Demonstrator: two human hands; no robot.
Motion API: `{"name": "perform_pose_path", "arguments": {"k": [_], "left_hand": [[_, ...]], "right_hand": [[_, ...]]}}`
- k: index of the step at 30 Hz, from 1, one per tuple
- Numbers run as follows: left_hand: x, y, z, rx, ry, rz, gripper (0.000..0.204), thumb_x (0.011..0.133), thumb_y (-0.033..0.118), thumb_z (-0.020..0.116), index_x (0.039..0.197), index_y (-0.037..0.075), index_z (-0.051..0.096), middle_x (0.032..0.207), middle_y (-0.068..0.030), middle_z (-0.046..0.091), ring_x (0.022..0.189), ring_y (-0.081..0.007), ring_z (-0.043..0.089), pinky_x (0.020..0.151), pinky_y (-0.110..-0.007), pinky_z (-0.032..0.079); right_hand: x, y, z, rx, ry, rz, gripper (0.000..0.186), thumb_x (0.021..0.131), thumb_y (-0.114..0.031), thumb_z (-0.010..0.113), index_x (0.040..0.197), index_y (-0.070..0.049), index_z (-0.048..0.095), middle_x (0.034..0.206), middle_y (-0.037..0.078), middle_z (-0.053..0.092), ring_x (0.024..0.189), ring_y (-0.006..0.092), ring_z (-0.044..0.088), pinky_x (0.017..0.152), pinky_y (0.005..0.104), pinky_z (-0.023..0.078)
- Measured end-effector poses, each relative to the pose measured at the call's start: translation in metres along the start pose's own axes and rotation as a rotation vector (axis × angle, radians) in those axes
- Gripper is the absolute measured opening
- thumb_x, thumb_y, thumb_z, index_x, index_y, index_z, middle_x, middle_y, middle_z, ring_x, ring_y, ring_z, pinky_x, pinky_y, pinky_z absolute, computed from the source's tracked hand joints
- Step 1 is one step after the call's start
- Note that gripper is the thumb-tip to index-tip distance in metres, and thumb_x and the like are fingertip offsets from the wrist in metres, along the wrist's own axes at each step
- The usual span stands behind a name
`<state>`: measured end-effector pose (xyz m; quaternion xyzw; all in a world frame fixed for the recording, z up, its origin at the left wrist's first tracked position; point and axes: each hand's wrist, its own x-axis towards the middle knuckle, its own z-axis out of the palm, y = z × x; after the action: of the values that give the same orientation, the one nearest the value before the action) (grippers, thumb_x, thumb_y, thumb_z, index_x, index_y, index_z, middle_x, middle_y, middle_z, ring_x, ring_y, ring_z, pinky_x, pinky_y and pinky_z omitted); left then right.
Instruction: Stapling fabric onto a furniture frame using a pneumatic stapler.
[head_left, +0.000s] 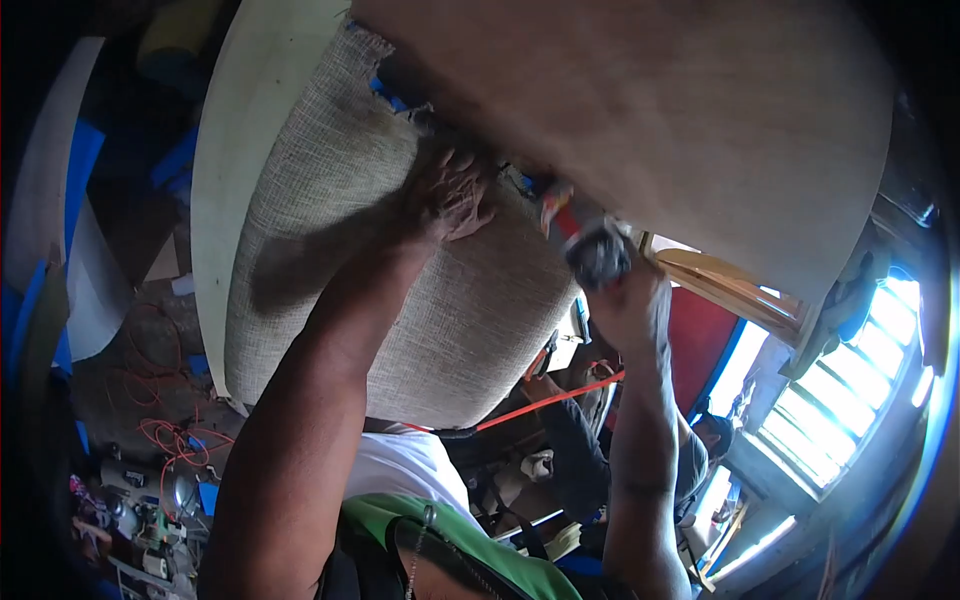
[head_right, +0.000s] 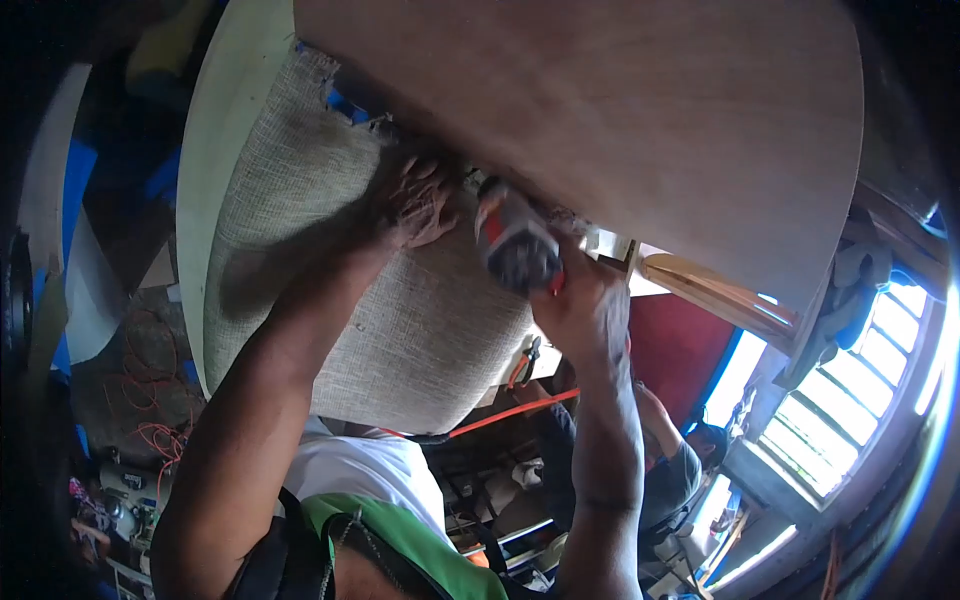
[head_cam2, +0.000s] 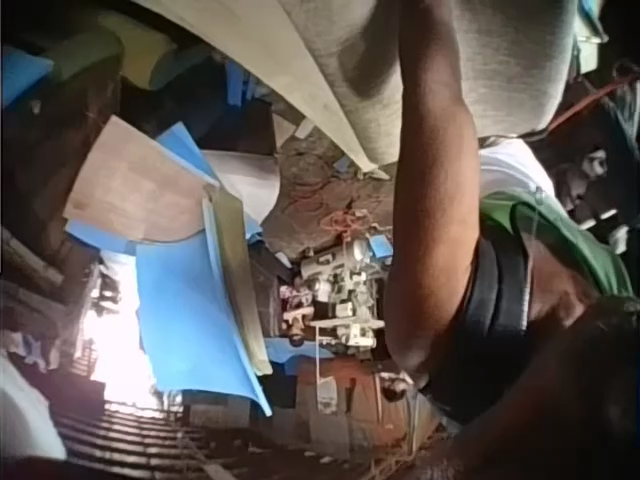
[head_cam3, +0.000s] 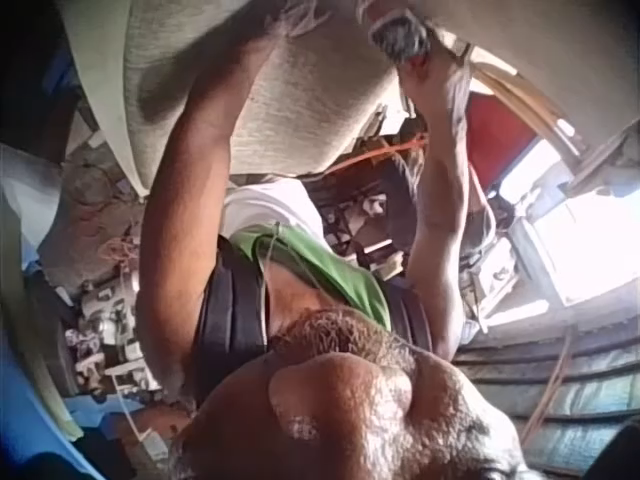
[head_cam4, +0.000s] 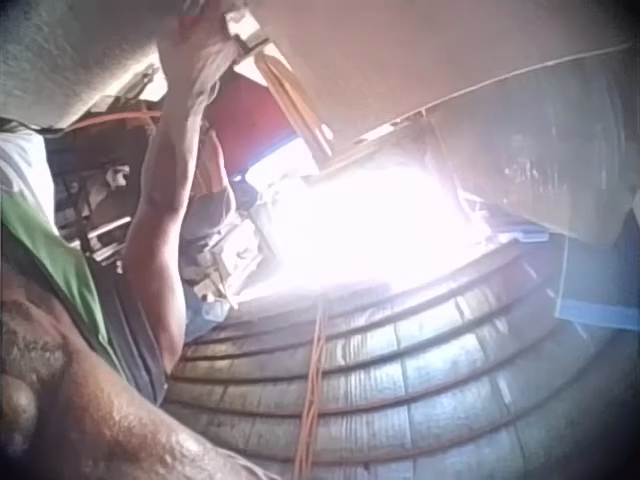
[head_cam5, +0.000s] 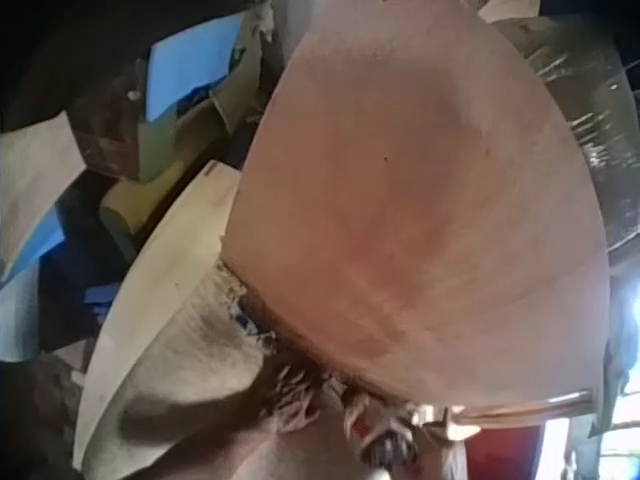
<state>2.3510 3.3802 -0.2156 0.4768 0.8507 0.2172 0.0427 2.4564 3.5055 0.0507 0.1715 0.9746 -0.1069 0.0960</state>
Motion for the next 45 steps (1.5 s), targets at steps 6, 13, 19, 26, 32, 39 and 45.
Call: {"name": "perform_pose_path", "arguments": {"k": [6, 13, 19, 26, 32, 39, 45], "left_hand": [[-0.001, 0.0, -0.004, 0.011, -0.03, -0.055, 0.074, 0.088, 0.06, 0.057, 0.146, 0.014, 0.048, 0.143, 0.0008, 0.051, 0.132, -0.0186, 0.041, 0.113, -0.043, 0.025], [0.013, 0.004, -0.016, 0.01, -0.052, 0.018, 0.072, 0.085, 0.055, 0.063, 0.142, 0.013, 0.051, 0.139, -0.0017, 0.055, 0.127, -0.0197, 0.045, 0.109, -0.043, 0.03], [0.015, 0.001, -0.016, 0.022, -0.095, 0.023, 0.065, 0.085, 0.051, 0.065, 0.133, 0.008, 0.057, 0.136, -0.0057, 0.057, 0.121, -0.022, 0.05, 0.1, -0.041, 0.036], [0.021, 0.01, -0.026, 0.052, -0.098, 0.136, 0.051, 0.091, 0.045, 0.06, 0.127, 0.01, 0.061, 0.129, -0.0023, 0.061, 0.12, -0.0214, 0.051, 0.1, -0.039, 0.037], [0.02, 0.006, -0.019, 0.009, -0.125, 0.116, 0.045, 0.092, 0.044, 0.059, 0.121, 0.01, 0.063, 0.122, -0.0043, 0.063, 0.116, -0.0235, 0.053, 0.1, -0.041, 0.038], [0.007, 0.002, -0.014, 0.007, 0.064, 0.079, 0.04, 0.092, 0.039, 0.061, 0.117, 0.008, 0.063, 0.119, -0.0093, 0.062, 0.113, -0.0274, 0.055, 0.098, -0.044, 0.041], [-0.013, 0.033, 0.0, 0.082, -0.03, -0.134, 0.055, 0.096, 0.039, 0.055, 0.134, 0.0, 0.054, 0.142, -0.0179, 0.051, 0.132, -0.0352, 0.047, 0.115, -0.048, 0.031]], "right_hand": [[-0.064, -0.008, 0.001, 0.046, -0.017, -0.045, 0.063, 0.063, -0.014, 0.079, 0.124, -0.009, 0.065, 0.091, 0.019, 0.073, 0.08, 0.0351, 0.073, 0.07, 0.0437, 0.059], [-0.102, 0.019, 0.017, 0.188, -0.077, 0.021, 0.063, 0.065, -0.014, 0.083, 0.125, -0.013, 0.064, 0.091, 0.012, 0.074, 0.08, 0.0308, 0.073, 0.067, 0.0409, 0.059], [-0.11, 0.026, 0.015, 0.324, -0.215, -0.042, 0.06, 0.066, -0.013, 0.078, 0.123, -0.013, 0.062, 0.084, 0.009, 0.07, 0.076, 0.0284, 0.071, 0.067, 0.0397, 0.058], [-0.124, 0.033, 0.04, 0.414, -0.223, -0.12, 0.054, 0.071, -0.013, 0.068, 0.124, -0.013, 0.061, 0.08, 0.005, 0.068, 0.07, 0.0244, 0.069, 0.061, 0.0381, 0.056], [-0.126, 0.038, 0.044, 0.458, -0.21, -0.113, 0.055, 0.07, -0.012, 0.068, 0.125, -0.013, 0.061, 0.082, 0.006, 0.069, 0.071, 0.0258, 0.069, 0.063, 0.0383, 0.056], [-0.122, 0.04, 0.03, 0.388, -0.254, -0.158, 0.058, 0.071, -0.017, 0.071, 0.128, -0.014, 0.058, 0.077, 0.005, 0.064, 0.069, 0.026, 0.068, 0.061, 0.0392, 0.055], [-0.09, 0.029, 0.004, 0.092, -0.253, -0.182, 0.052, 0.082, -0.031, 0.074, 0.128, -0.012, 0.059, 0.083, 0.005, 0.065, 0.074, 0.0245, 0.068, 0.064, 0.0383, 0.055]]}}
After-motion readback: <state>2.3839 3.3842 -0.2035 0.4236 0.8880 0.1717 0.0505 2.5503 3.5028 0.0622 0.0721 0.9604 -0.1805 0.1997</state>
